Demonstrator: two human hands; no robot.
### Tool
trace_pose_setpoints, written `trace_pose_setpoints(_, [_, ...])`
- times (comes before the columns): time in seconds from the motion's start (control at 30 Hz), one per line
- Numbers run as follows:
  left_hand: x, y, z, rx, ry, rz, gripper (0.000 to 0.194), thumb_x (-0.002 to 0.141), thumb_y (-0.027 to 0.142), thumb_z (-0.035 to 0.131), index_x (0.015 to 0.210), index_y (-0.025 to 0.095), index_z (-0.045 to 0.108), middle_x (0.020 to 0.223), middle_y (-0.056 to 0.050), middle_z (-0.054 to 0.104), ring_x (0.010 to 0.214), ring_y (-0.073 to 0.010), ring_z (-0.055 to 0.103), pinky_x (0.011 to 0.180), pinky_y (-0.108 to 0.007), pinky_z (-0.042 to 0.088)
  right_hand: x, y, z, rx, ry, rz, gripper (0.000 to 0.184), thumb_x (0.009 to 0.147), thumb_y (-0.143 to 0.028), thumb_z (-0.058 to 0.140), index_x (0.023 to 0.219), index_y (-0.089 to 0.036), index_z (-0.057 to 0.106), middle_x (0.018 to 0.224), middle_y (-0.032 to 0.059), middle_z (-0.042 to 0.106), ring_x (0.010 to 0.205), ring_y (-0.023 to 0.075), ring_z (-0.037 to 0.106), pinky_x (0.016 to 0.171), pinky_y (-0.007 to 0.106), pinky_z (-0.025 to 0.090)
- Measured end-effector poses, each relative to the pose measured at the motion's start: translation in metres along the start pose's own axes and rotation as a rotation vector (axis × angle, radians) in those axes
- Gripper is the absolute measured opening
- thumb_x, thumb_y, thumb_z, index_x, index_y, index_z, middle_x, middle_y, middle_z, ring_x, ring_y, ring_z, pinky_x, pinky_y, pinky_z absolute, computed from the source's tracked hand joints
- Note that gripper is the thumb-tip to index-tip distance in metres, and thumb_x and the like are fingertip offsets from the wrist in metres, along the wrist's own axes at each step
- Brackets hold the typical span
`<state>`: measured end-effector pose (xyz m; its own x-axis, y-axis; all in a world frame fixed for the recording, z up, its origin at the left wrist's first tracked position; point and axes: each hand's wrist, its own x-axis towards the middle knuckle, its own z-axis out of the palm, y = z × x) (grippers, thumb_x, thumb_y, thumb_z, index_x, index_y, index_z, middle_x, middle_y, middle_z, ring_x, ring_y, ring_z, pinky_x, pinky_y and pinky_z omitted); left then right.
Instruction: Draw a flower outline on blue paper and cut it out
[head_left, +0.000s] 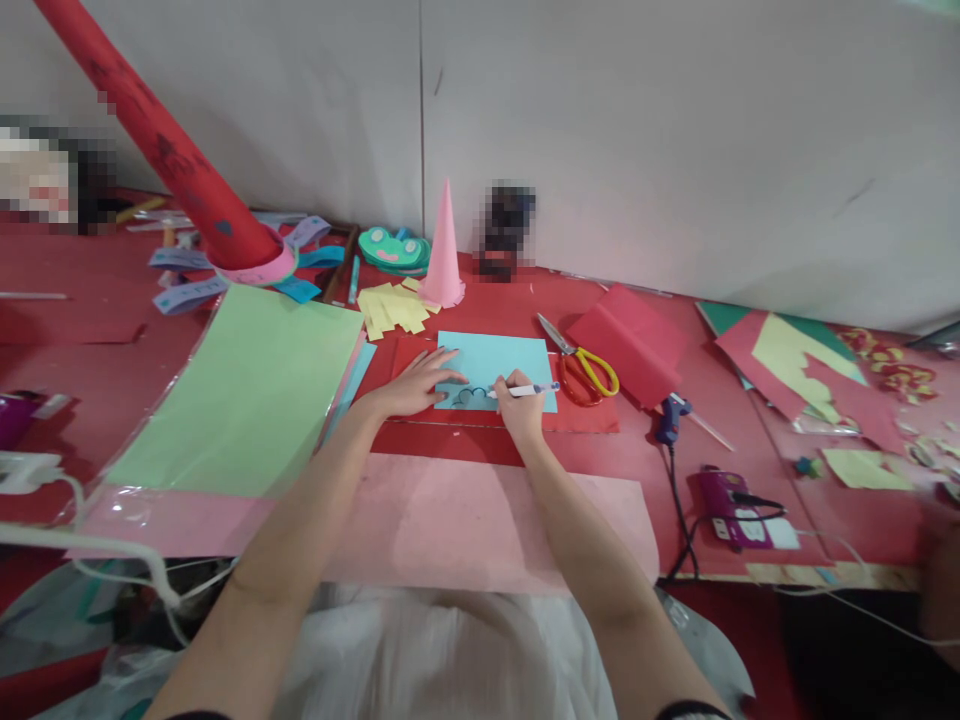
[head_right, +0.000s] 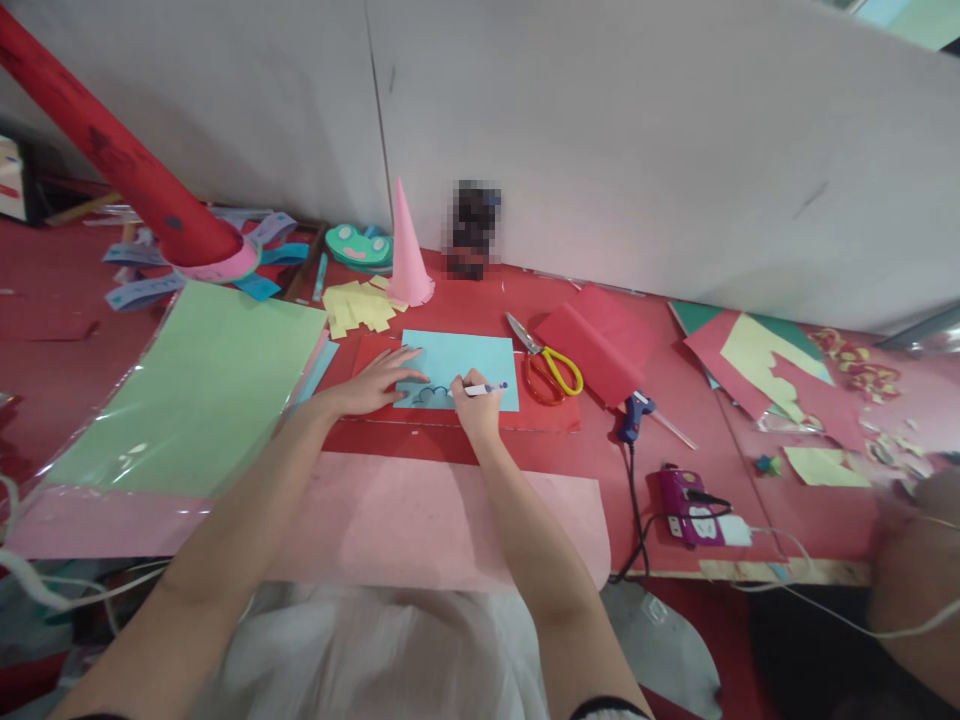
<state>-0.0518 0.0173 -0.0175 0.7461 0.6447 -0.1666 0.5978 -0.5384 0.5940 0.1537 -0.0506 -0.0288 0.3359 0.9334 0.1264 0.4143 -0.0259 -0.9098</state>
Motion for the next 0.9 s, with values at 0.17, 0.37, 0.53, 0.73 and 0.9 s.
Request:
trace_pose_setpoints(0.17, [0.001, 0.001, 0.000, 0.008, -0.009, -0.022, 0.043, 0.089, 0.013, 0.049, 0.127, 0.033, 0.054, 0.161, 0.006, 0.012, 0.149, -0.0196, 0.002, 0.120, -0.045, 0.009, 0.000, 0.000, 0.000, 0.042, -0.014, 0.024, 0.035, 0.077, -0.034, 0.050, 0.055, -0.024, 0.026, 0.041, -0.0096, 0.029, 0.041, 0.0085, 0.033, 0.049, 0.025, 0.031])
trace_pose_setpoints(0.37, [0.001, -0.001, 0.001, 0.016, -0.005, -0.008, 0.038, 0.092, 0.018, 0.049, 0.126, 0.034, 0.055, 0.161, 0.008, 0.012, 0.149, -0.0205, 0.002, 0.121, -0.046, 0.005, 0.000, 0.001, -0.001, 0.112, 0.051, 0.049, 0.035, 0.080, -0.036, 0.051, 0.055, -0.025, 0.028, 0.037, -0.0102, 0.031, 0.039, 0.0094, 0.038, 0.051, 0.025, 0.035])
trace_pose_setpoints(0.53, [0.002, -0.004, 0.001, 0.023, -0.014, -0.004, 0.038, 0.093, 0.021, 0.048, 0.127, 0.035, 0.054, 0.162, 0.008, 0.011, 0.149, -0.0207, 0.002, 0.120, -0.046, 0.007, 0.002, 0.001, -0.010, 0.133, -0.051, 0.079, 0.032, 0.085, -0.044, 0.049, 0.062, -0.024, 0.037, 0.041, -0.0070, 0.048, 0.042, 0.0114, 0.045, 0.053, 0.026, 0.038])
trace_pose_setpoints(0.73, [0.003, -0.007, 0.003, 0.033, 0.001, 0.010, 0.036, 0.094, 0.025, 0.048, 0.128, 0.035, 0.054, 0.161, 0.007, 0.013, 0.149, -0.0224, 0.003, 0.120, -0.048, 0.008, 0.001, 0.004, -0.019, 0.218, -0.163, 0.040, 0.029, 0.082, -0.047, 0.056, 0.069, -0.024, 0.043, 0.051, -0.0047, 0.057, 0.050, 0.0127, 0.050, 0.056, 0.026, 0.041])
trace_pose_setpoints(0.9, [0.002, -0.005, 0.002, 0.040, -0.008, -0.005, 0.039, 0.092, 0.021, 0.050, 0.128, 0.035, 0.054, 0.161, 0.006, 0.013, 0.149, -0.0218, 0.002, 0.120, -0.047, 0.009, -0.005, 0.000, -0.018, 0.173, -0.066, 0.037, 0.034, 0.081, -0.047, 0.056, 0.063, -0.025, 0.038, 0.045, -0.0063, 0.051, 0.046, 0.0120, 0.047, 0.055, 0.027, 0.041])
